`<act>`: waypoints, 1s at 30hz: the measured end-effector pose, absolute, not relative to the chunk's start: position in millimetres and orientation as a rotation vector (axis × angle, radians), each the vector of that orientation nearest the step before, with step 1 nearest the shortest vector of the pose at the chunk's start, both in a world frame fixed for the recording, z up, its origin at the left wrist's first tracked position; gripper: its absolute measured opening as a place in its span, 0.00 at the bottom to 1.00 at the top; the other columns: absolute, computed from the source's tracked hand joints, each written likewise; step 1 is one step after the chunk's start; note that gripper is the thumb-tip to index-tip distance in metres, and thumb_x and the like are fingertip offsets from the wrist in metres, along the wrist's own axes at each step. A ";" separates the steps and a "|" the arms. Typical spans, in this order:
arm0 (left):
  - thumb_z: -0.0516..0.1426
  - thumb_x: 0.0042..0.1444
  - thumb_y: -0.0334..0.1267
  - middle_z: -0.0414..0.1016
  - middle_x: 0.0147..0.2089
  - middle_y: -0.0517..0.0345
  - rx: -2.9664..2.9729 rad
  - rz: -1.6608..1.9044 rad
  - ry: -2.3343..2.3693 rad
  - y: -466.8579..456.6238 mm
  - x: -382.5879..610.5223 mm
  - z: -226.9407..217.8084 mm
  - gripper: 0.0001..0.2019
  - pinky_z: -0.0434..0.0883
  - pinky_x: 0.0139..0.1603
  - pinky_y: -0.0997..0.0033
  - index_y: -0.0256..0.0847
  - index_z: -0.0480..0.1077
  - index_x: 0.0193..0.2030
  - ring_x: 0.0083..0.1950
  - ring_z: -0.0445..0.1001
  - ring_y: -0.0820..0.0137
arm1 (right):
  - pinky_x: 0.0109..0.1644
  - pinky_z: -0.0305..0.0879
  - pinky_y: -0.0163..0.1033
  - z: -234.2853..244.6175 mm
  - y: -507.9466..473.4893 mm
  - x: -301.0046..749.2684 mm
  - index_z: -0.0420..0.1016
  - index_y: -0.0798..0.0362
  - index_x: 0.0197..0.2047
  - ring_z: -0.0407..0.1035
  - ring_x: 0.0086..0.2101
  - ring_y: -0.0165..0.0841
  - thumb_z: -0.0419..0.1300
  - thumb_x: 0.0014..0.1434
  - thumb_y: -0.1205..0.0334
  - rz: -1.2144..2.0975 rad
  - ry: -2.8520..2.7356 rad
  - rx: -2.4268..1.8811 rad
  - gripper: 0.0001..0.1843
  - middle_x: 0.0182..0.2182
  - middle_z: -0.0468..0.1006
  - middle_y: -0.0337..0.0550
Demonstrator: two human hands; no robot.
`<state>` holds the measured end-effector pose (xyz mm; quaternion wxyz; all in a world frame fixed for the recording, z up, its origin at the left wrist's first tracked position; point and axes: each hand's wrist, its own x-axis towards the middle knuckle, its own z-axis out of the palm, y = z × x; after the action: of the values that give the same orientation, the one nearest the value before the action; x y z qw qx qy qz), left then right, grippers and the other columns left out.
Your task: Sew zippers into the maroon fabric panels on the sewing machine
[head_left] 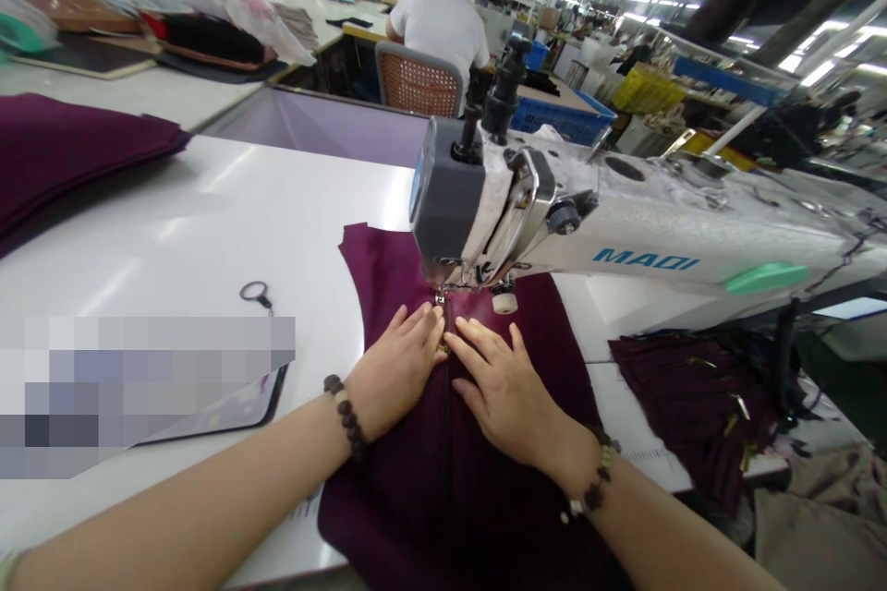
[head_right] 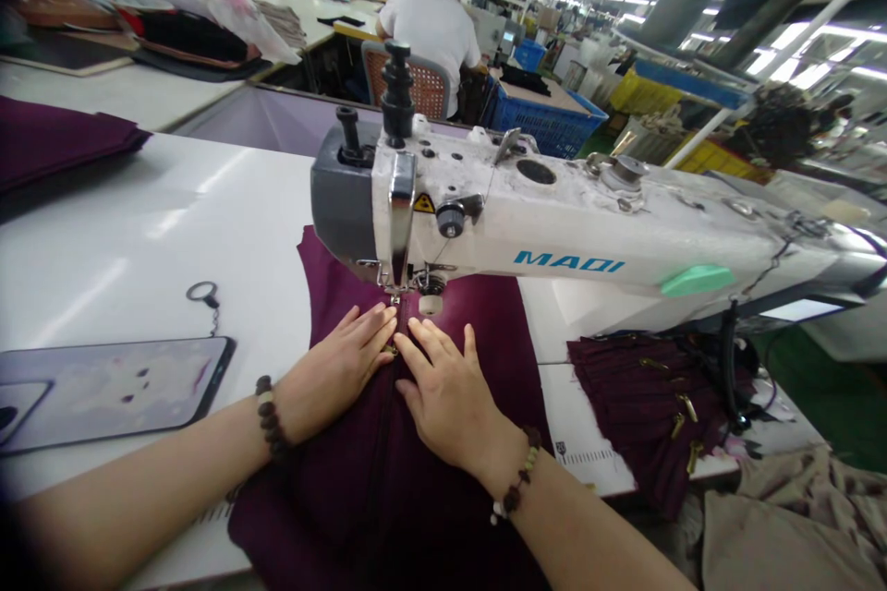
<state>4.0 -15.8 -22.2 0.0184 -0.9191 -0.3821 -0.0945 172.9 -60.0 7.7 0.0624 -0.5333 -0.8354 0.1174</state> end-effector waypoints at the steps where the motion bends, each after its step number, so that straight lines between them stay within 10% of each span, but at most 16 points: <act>1: 0.50 0.60 0.31 0.64 0.57 0.41 -2.862 -0.296 -1.199 -14.9 4.9 -22.1 0.17 0.61 0.59 0.51 0.28 0.61 0.55 0.61 0.60 0.56 | 0.61 0.38 0.63 7.1 -59.5 173.3 0.54 0.48 0.61 0.47 0.60 0.37 0.48 0.60 0.63 0.351 -2.522 -1.612 0.25 0.62 0.54 0.43; 11: 0.59 0.53 0.34 0.67 0.50 0.44 -3.043 -0.503 -1.254 -14.7 -11.2 1.2 0.16 0.70 0.52 0.62 0.31 0.64 0.47 0.50 0.69 0.62 | 0.51 0.56 0.51 28.4 -39.9 170.8 0.64 0.43 0.55 0.58 0.50 0.40 0.49 0.60 0.63 0.323 -2.591 -1.552 0.20 0.51 0.65 0.47; 19: 0.52 0.60 0.39 0.69 0.53 0.51 -3.382 -0.394 -1.016 -59.4 -56.0 22.8 0.10 0.65 0.57 0.62 0.39 0.69 0.44 0.55 0.68 0.64 | 0.52 0.59 0.39 35.6 -29.4 180.1 0.71 0.55 0.25 0.64 0.46 0.31 0.48 0.53 0.78 0.718 -2.436 -1.404 0.15 0.47 0.68 0.43; 24: 0.59 0.51 0.47 0.61 0.61 0.53 -3.496 -0.260 -0.753 -89.1 -98.3 17.9 0.29 0.53 0.64 0.55 0.47 0.58 0.60 0.63 0.57 0.60 | 0.61 0.50 0.40 34.3 -93.4 189.2 0.66 0.57 0.47 0.55 0.57 0.31 0.50 0.60 0.65 0.797 -2.345 -1.249 0.12 0.55 0.64 0.48; 30: 0.46 0.54 0.24 0.57 0.64 0.54 -3.320 -0.406 -0.818 -109.7 -91.3 7.1 0.30 0.58 0.62 0.55 0.46 0.51 0.64 0.64 0.55 0.63 | 0.64 0.25 0.57 38.5 -168.7 193.3 0.45 0.55 0.65 0.38 0.63 0.41 0.55 0.50 0.37 0.916 -2.686 -1.248 0.48 0.63 0.48 0.52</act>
<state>-91.3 -109.7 7.1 -0.1501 -0.9533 -0.2349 -0.1166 193.3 -168.7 38.5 0.0208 -0.4024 -0.8663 0.2954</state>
